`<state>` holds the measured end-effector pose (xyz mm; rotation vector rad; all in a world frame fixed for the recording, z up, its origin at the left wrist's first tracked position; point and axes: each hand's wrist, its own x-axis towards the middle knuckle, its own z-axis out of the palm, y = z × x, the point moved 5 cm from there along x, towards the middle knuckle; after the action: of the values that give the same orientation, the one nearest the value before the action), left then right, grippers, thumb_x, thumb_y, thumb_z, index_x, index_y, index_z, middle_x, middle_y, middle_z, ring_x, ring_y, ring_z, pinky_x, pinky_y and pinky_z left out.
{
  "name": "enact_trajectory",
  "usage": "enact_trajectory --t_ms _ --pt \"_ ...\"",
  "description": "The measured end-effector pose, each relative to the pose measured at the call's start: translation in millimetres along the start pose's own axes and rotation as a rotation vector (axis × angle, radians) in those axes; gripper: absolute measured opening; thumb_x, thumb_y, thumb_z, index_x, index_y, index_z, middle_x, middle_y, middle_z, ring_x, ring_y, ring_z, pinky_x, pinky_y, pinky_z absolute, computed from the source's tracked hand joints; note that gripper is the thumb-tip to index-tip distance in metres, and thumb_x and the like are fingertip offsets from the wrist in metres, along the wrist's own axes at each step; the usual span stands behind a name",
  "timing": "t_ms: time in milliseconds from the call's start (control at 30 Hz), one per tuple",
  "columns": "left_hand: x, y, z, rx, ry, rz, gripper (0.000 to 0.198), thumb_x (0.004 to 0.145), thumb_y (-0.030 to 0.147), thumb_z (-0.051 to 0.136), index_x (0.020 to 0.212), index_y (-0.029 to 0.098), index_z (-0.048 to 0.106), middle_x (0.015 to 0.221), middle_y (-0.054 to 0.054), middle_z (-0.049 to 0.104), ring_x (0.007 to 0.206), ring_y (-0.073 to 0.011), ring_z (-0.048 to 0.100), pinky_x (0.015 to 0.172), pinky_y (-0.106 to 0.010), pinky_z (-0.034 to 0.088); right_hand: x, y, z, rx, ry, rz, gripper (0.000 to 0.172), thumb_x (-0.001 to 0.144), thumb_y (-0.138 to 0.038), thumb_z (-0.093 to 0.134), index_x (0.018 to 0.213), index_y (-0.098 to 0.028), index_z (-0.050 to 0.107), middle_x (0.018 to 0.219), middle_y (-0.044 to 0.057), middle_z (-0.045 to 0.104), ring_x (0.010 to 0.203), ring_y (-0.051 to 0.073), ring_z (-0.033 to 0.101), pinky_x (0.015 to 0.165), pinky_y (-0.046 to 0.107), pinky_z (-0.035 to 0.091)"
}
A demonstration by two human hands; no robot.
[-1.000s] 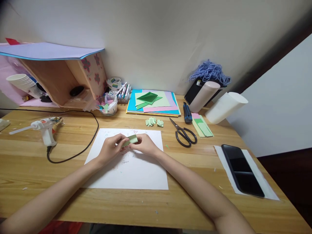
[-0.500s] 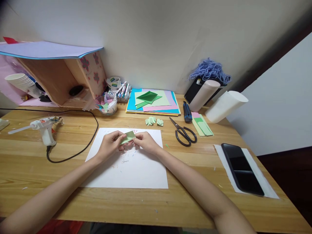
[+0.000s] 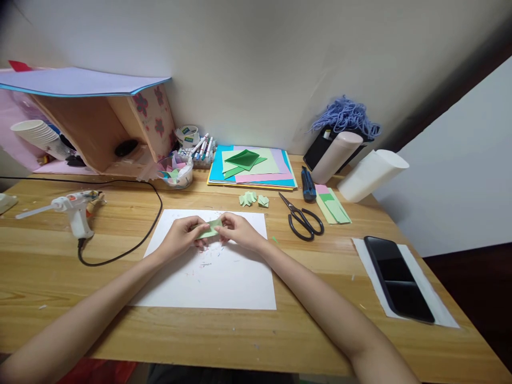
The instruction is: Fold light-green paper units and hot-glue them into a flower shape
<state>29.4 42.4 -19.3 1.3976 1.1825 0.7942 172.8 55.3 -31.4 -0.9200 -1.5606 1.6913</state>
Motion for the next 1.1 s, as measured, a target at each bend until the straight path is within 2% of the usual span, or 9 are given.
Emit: enact_trajectory --t_ms 67,167,333,433,600,733,867,1000,1100 --pt "-1 1 1.2 0.061 -0.017 0.035 0.027 0.077 0.041 0.054 0.069 0.015 0.056 0.054 0.0 0.059 0.045 -0.0132 0.058 0.043 -0.022 0.045 -1 -1 1 -0.058 0.02 -0.032 0.02 0.075 -0.032 0.062 0.073 -0.016 0.05 0.062 -0.003 0.055 0.053 0.009 0.056 0.052 0.021 0.046" --pt "-1 3 -3.5 0.131 0.092 0.08 0.029 0.073 0.042 0.058 0.066 0.014 0.056 0.056 0.0 0.059 0.048 -0.0116 0.055 0.044 -0.02 0.041 -2 1 2 -0.055 0.068 -0.019 0.023 0.075 -0.034 0.061 0.071 -0.017 0.047 0.055 -0.004 0.054 0.049 0.009 0.055 0.049 0.021 0.046" --pt "-1 -4 0.0 -0.096 0.116 -0.06 0.037 0.057 0.035 0.074 0.078 0.012 0.054 0.064 -0.003 0.062 0.054 -0.013 0.057 0.046 -0.022 0.044 -1 4 1 -0.004 0.172 -0.016 0.026 0.075 -0.038 0.061 0.072 -0.018 0.045 0.055 -0.004 0.056 0.046 0.01 0.057 0.047 0.023 0.048" --pt "-2 -4 3.2 -0.161 0.124 -0.102 0.037 0.055 0.032 0.075 0.076 0.012 0.052 0.059 -0.001 0.06 0.048 -0.0117 0.054 0.04 -0.02 0.039 -1 5 4 0.003 0.171 -0.019 0.028 0.073 -0.038 0.063 0.07 -0.018 0.044 0.055 -0.005 0.055 0.047 0.01 0.057 0.047 0.022 0.049" --pt "0 -3 3.8 -0.259 0.071 -0.134 0.044 0.051 0.031 0.078 0.08 0.013 0.051 0.053 0.0 0.06 0.044 -0.0132 0.057 0.04 -0.02 0.041 0 7 3 0.013 0.19 -0.001 0.028 0.072 -0.037 0.064 0.068 -0.017 0.045 0.054 -0.005 0.055 0.046 0.01 0.057 0.046 0.022 0.049" --pt "3 -5 2.3 -0.359 -0.022 -0.192 0.058 0.052 0.028 0.08 0.1 0.01 0.051 0.06 -0.003 0.065 0.055 -0.0181 0.065 0.055 -0.028 0.051 1 8 1 0.025 0.211 0.001 0.027 0.072 -0.036 0.064 0.069 -0.017 0.046 0.054 -0.004 0.056 0.045 0.01 0.058 0.046 0.022 0.049" --pt "5 -10 3.1 -0.396 -0.116 -0.242 0.068 0.058 0.023 0.077 0.116 0.009 0.045 0.067 -0.009 0.068 0.067 -0.0215 0.068 0.062 -0.031 0.053 1 9 1 0.028 0.215 0.011 0.027 0.072 -0.036 0.064 0.069 -0.017 0.046 0.054 -0.003 0.059 0.045 0.01 0.058 0.046 0.022 0.049" --pt "5 -11 -1.2 -0.322 -0.043 -0.201 0.058 0.062 0.022 0.075 0.112 0.01 0.047 0.062 -0.007 0.067 0.057 -0.0188 0.066 0.048 -0.023 0.047 1 10 -2 0.026 0.262 0.015 0.028 0.071 -0.038 0.065 0.069 -0.017 0.047 0.052 -0.003 0.058 0.043 0.009 0.056 0.044 0.021 0.048" --pt "5 -10 -4.0 -0.255 0.017 -0.19 0.046 0.063 0.018 0.073 0.102 0.011 0.05 0.062 -0.006 0.067 0.058 -0.0182 0.066 0.049 -0.023 0.048 1 10 -4 0.014 0.294 0.012 0.028 0.071 -0.038 0.065 0.068 -0.017 0.047 0.051 -0.004 0.056 0.042 0.009 0.055 0.043 0.02 0.046"
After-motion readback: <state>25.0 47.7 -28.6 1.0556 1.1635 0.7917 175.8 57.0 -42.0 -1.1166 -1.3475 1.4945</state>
